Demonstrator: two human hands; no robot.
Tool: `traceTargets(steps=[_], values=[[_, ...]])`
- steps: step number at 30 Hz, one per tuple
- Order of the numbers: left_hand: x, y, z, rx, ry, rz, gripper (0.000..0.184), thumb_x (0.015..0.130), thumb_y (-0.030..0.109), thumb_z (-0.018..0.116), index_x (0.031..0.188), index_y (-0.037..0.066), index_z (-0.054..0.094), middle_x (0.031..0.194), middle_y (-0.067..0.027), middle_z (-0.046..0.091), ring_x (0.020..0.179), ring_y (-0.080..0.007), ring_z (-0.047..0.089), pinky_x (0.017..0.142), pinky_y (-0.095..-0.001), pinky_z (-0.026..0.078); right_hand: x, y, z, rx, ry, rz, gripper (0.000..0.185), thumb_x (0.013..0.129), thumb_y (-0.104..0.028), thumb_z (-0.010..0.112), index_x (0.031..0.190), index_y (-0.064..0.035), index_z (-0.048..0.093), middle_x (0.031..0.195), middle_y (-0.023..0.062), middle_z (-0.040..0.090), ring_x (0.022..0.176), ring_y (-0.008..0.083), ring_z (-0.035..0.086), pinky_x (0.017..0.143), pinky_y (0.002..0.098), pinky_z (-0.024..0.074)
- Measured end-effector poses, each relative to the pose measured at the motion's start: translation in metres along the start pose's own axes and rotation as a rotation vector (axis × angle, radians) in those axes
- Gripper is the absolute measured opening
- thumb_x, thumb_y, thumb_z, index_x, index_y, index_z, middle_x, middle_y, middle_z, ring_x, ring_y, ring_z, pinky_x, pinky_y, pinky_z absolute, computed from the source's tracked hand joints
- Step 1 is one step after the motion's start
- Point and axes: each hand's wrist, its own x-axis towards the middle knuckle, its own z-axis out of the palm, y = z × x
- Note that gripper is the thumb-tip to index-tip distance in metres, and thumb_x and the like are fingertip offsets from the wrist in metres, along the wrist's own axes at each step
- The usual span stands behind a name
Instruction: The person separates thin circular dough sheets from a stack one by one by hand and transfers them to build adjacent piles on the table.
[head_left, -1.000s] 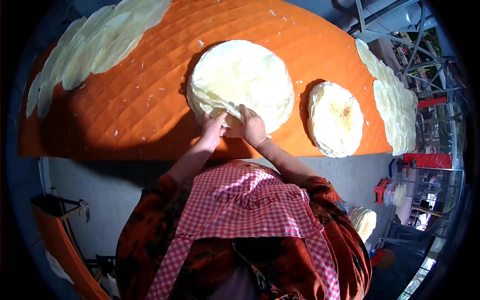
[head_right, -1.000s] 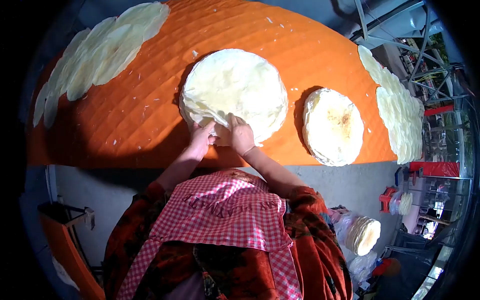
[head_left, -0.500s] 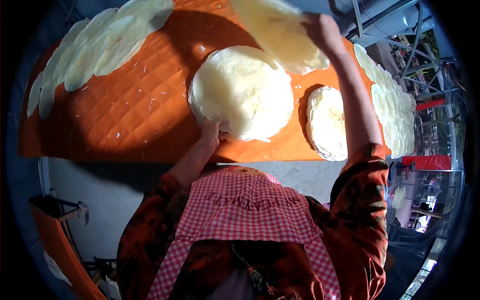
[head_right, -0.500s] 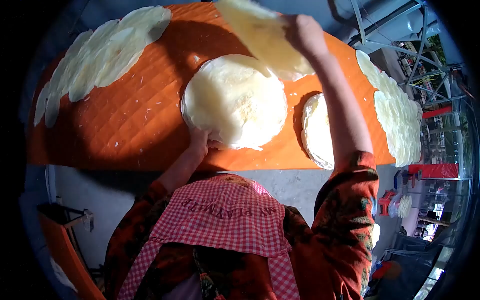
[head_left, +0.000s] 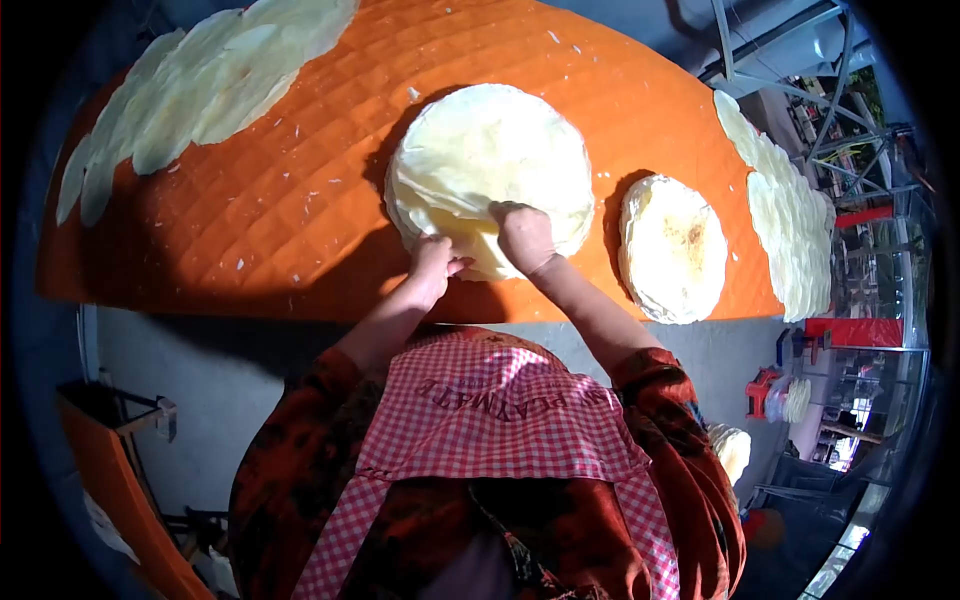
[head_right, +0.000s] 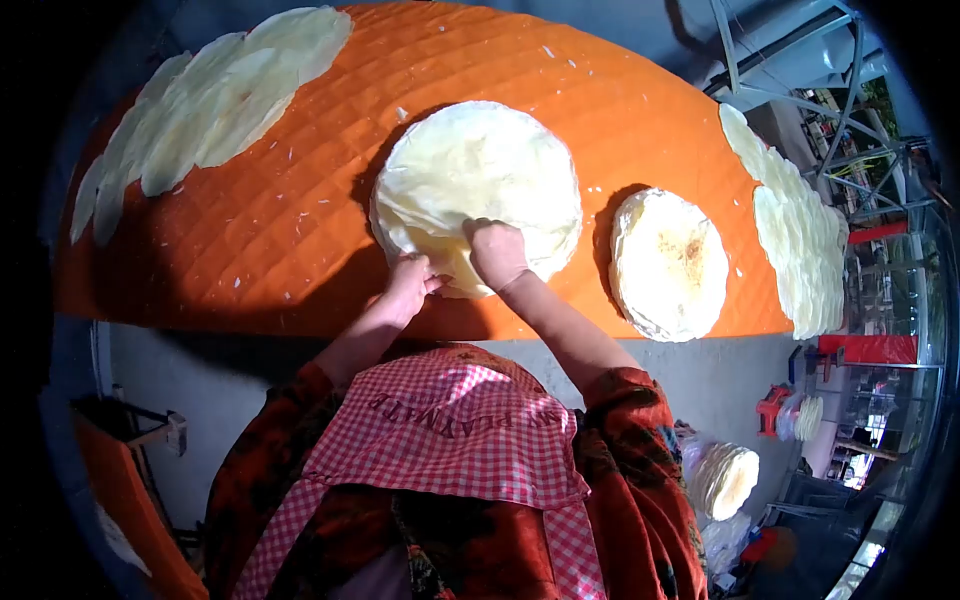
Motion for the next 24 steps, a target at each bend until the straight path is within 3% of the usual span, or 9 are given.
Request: traceTargets(steps=[2, 4, 6, 10, 14, 16, 20, 22, 24], values=[[0.006, 0.004, 0.006, 0.146, 0.016, 0.014, 0.028, 0.087, 0.003, 0.047, 0.114, 0.009, 0.042, 0.108, -0.0094, 0.054, 0.095, -0.0249, 0.059, 0.072, -0.0407, 0.055, -0.011, -0.003, 0.035, 0.114, -0.082, -0.051, 0.026, 0.075, -0.020, 0.064, 0.095, -0.0048, 0.060, 0.090, 0.0153, 0.063, 0.081, 0.0313, 0.063, 0.070, 0.0404, 0.0512], [0.001, 0.012, 0.012, 0.141, -0.014, 0.017, 0.026, 0.087, 0.005, 0.048, 0.112, 0.010, 0.044, 0.106, -0.0083, 0.055, 0.094, -0.0235, 0.059, 0.072, -0.0373, 0.053, -0.026, -0.015, 0.044, 0.260, 0.053, -0.111, 0.070, 0.065, -0.035, 0.078, 0.119, -0.0006, 0.048, 0.110, 0.0204, 0.058, 0.099, 0.0372, 0.058, 0.084, 0.0403, 0.0482], [-0.009, 0.017, 0.015, -0.016, -0.086, 0.000, 0.024, 0.087, 0.007, 0.051, 0.110, 0.011, 0.046, 0.105, -0.0071, 0.057, 0.093, -0.0221, 0.059, 0.072, -0.0331, 0.051, -0.032, -0.014, 0.040, 0.157, 0.197, -0.104, 0.063, 0.073, -0.032, 0.068, 0.128, -0.0072, 0.048, 0.113, 0.0207, 0.059, 0.098, 0.0370, 0.060, 0.086, 0.0423, 0.0478], [-0.022, 0.046, 0.010, -0.115, -0.251, 0.171, 0.020, 0.085, 0.011, 0.060, 0.103, 0.006, 0.052, 0.102, -0.0100, 0.059, 0.094, -0.0215, 0.060, 0.080, -0.0334, 0.053, 0.032, 0.065, 0.021, 0.165, -0.159, 0.340, 0.019, 0.076, -0.016, 0.054, 0.081, -0.0032, 0.067, 0.080, 0.0240, 0.063, 0.074, 0.0394, 0.062, 0.068, 0.0484, 0.0498], [0.018, 0.053, -0.053, -0.213, 0.197, 0.231, 0.012, 0.083, 0.003, 0.057, 0.094, 0.003, 0.052, 0.092, -0.0115, 0.058, 0.081, -0.0230, 0.062, 0.078, -0.0332, 0.055, 0.062, 0.048, -0.136, -0.006, 0.193, 0.072, 0.024, 0.076, -0.005, 0.051, 0.093, -0.0081, 0.068, 0.079, 0.0185, 0.064, 0.073, 0.0366, 0.062, 0.062, 0.0415, 0.0497], [0.011, 0.044, -0.061, -0.166, 0.156, 0.175, 0.013, 0.085, 0.003, 0.056, 0.095, 0.004, 0.048, 0.090, -0.0101, 0.057, 0.080, -0.0220, 0.061, 0.075, -0.0328, 0.056, 0.044, 0.038, -0.143, -0.143, 0.301, -0.066, 0.032, 0.076, -0.002, 0.049, 0.100, -0.0120, 0.069, 0.082, 0.0143, 0.066, 0.074, 0.0335, 0.063, 0.064, 0.0396, 0.0509], [-0.006, 0.011, -0.047, -0.160, 0.180, 0.089, 0.024, 0.082, 0.001, 0.057, 0.101, 0.007, 0.044, 0.092, -0.0074, 0.054, 0.085, -0.0205, 0.059, 0.079, -0.0341, 0.053, -0.016, 0.040, -0.012, 0.056, 0.316, -0.085, 0.035, 0.075, -0.002, 0.049, 0.103, -0.0136, 0.067, 0.089, 0.0107, 0.067, 0.074, 0.0295, 0.065, 0.065, 0.0392, 0.0521], [-0.020, 0.007, -0.031, -0.105, 0.183, 0.133, 0.026, 0.081, 0.000, 0.057, 0.102, 0.007, 0.044, 0.093, -0.0068, 0.053, 0.087, -0.0192, 0.058, 0.079, -0.0326, 0.052, -0.049, 0.044, 0.052, -0.003, 0.016, 0.050, 0.030, 0.074, -0.004, 0.052, 0.098, -0.0128, 0.067, 0.090, 0.0105, 0.067, 0.076, 0.0290, 0.065, 0.066, 0.0385, 0.0527], [-0.021, 0.009, -0.028, -0.011, 0.201, 0.137, 0.023, 0.081, 0.001, 0.057, 0.099, 0.007, 0.045, 0.091, -0.0062, 0.053, 0.078, -0.0168, 0.058, 0.069, -0.0297, 0.050, -0.059, 0.036, 0.057, 0.070, 0.234, -0.054, 0.022, 0.074, -0.008, 0.054, 0.093, -0.0125, 0.065, 0.086, 0.0097, 0.066, 0.076, 0.0273, 0.064, 0.065, 0.0369, 0.0524]])
